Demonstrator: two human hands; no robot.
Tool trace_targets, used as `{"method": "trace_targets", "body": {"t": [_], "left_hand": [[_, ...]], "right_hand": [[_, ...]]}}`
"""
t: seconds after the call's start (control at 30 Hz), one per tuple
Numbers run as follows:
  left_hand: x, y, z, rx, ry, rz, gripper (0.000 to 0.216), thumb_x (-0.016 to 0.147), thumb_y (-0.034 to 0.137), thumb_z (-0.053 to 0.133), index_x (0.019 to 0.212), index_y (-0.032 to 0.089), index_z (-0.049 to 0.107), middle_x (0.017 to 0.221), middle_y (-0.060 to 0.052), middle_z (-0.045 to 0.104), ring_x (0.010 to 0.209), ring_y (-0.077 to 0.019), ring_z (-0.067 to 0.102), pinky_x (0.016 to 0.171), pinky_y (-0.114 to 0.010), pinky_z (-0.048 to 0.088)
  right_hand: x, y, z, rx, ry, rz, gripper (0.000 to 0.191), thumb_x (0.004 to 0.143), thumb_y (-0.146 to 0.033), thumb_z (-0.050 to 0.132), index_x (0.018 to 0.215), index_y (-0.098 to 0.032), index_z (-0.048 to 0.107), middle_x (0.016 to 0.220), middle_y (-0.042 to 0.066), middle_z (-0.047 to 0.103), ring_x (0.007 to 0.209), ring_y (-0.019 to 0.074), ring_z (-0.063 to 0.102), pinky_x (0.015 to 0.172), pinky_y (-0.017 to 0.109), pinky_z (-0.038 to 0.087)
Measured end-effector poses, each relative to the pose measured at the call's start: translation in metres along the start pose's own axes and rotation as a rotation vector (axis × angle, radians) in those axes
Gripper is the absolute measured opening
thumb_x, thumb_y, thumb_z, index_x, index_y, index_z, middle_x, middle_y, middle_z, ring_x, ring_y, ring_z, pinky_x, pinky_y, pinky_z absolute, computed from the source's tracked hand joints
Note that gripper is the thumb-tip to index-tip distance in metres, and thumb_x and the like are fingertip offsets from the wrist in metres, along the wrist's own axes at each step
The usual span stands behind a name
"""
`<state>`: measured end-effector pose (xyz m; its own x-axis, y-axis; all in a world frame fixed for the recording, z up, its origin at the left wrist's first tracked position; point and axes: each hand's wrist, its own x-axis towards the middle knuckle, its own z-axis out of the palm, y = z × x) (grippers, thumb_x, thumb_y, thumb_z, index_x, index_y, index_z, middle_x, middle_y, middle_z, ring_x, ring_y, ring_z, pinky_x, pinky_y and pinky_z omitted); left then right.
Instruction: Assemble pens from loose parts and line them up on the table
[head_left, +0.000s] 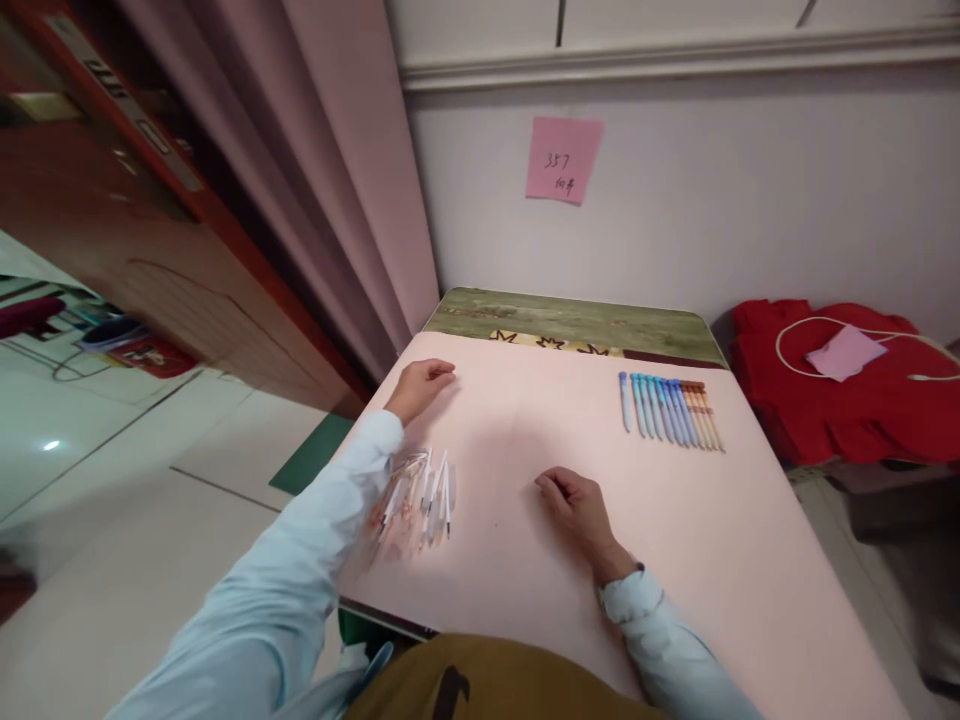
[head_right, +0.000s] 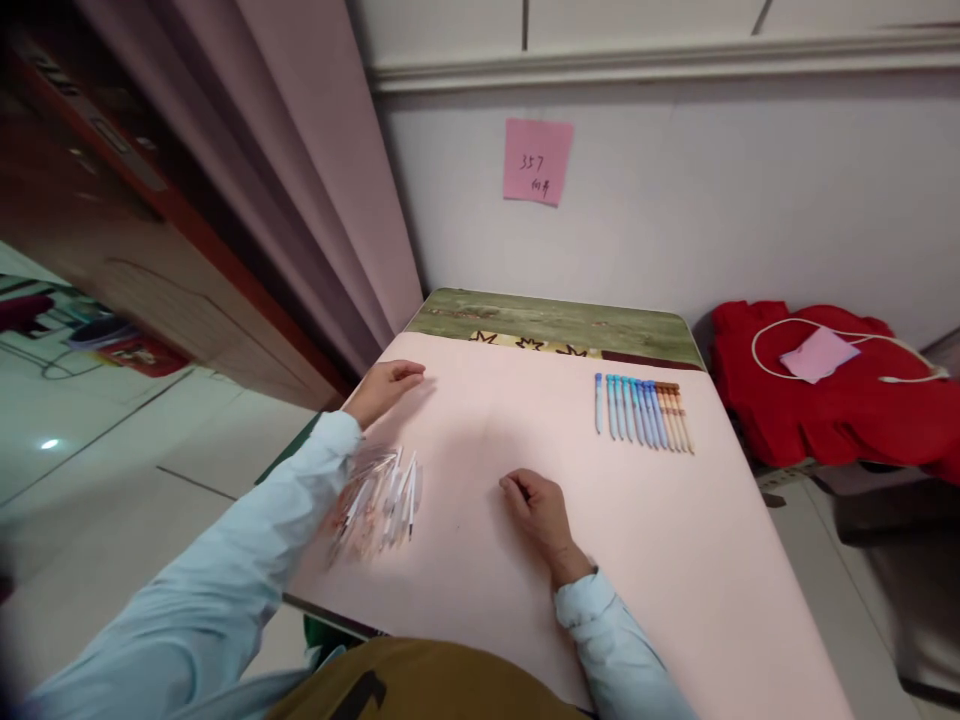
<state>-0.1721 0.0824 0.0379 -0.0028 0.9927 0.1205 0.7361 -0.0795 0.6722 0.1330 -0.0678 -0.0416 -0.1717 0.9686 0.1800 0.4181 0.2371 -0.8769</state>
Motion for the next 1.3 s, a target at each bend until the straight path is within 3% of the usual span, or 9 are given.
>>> {"method": "trace_targets", "body": {"t": [0.17,0.3,0.47,0.67,0.9,1.13,1.3], "left_hand": [[-0.061,-0.041,-0.071,-0.099,0.156,-0.146,0.035,0.071,0.046,0.066,0.086,0.015,0.072,0.077,-0.004,0.071,0.069,-0.0177,0.061,0.062,-0.027,0.045],[-0.109,-0.081,-0.088,-0.078,0.238,-0.344,0.031,0.067,0.046,0.066,0.077,0.016,0.068,0.064,-0.001,0.065,0.058,-0.0154,0.055,0.052,-0.025,0.04],[-0.137,-0.096,-0.076,0.012,0.165,-0.351,0.03,0.068,0.046,0.063,0.077,0.018,0.069,0.068,-0.001,0.067,0.064,-0.0173,0.058,0.059,-0.026,0.043],[-0.124,-0.076,-0.059,0.123,-0.035,-0.195,0.028,0.074,0.037,0.057,0.089,0.02,0.073,0.093,-0.006,0.074,0.081,-0.0224,0.064,0.074,-0.031,0.047],[-0.11,-0.071,-0.049,0.299,-0.233,-0.148,0.019,0.067,0.015,0.051,0.074,0.019,0.068,0.076,-0.003,0.07,0.074,-0.0194,0.062,0.067,-0.028,0.042],[-0.104,-0.072,-0.047,0.334,-0.28,-0.126,0.014,0.063,0.011,0.054,0.068,0.02,0.064,0.07,-0.002,0.065,0.071,-0.0192,0.058,0.067,-0.029,0.04],[-0.105,-0.072,-0.04,0.359,-0.24,-0.146,0.012,0.064,0.009,0.054,0.065,0.021,0.059,0.072,-0.004,0.062,0.077,-0.0207,0.057,0.074,-0.031,0.041]], "right_hand": [[-0.001,-0.002,0.003,-0.122,-0.047,-0.029,0.026,0.093,-0.035,0.05,0.082,-0.021,0.068,0.073,0.002,0.068,0.067,0.0163,0.061,0.064,0.024,0.043],[-0.003,-0.005,0.004,-0.181,-0.056,-0.034,0.026,0.094,-0.035,0.048,0.084,-0.022,0.068,0.077,0.002,0.069,0.07,0.017,0.063,0.065,0.025,0.044],[-0.004,-0.003,0.007,-0.229,-0.04,-0.039,0.028,0.094,-0.038,0.048,0.084,-0.022,0.068,0.075,0.002,0.069,0.067,0.0165,0.062,0.063,0.025,0.044],[-0.005,-0.003,0.007,-0.27,-0.035,-0.043,0.028,0.095,-0.04,0.049,0.085,-0.022,0.069,0.074,0.001,0.068,0.065,0.0156,0.062,0.064,0.025,0.044],[-0.006,-0.005,0.007,-0.278,-0.027,-0.05,0.027,0.095,-0.039,0.049,0.085,-0.021,0.068,0.075,0.001,0.068,0.067,0.0158,0.062,0.064,0.025,0.043],[-0.005,-0.005,0.007,-0.265,-0.032,-0.038,0.026,0.095,-0.039,0.05,0.086,-0.022,0.068,0.076,0.001,0.069,0.067,0.0158,0.062,0.065,0.025,0.044],[-0.006,-0.005,0.007,-0.269,-0.025,-0.036,0.027,0.095,-0.039,0.048,0.085,-0.022,0.068,0.076,0.002,0.069,0.067,0.016,0.062,0.063,0.025,0.044]]}}
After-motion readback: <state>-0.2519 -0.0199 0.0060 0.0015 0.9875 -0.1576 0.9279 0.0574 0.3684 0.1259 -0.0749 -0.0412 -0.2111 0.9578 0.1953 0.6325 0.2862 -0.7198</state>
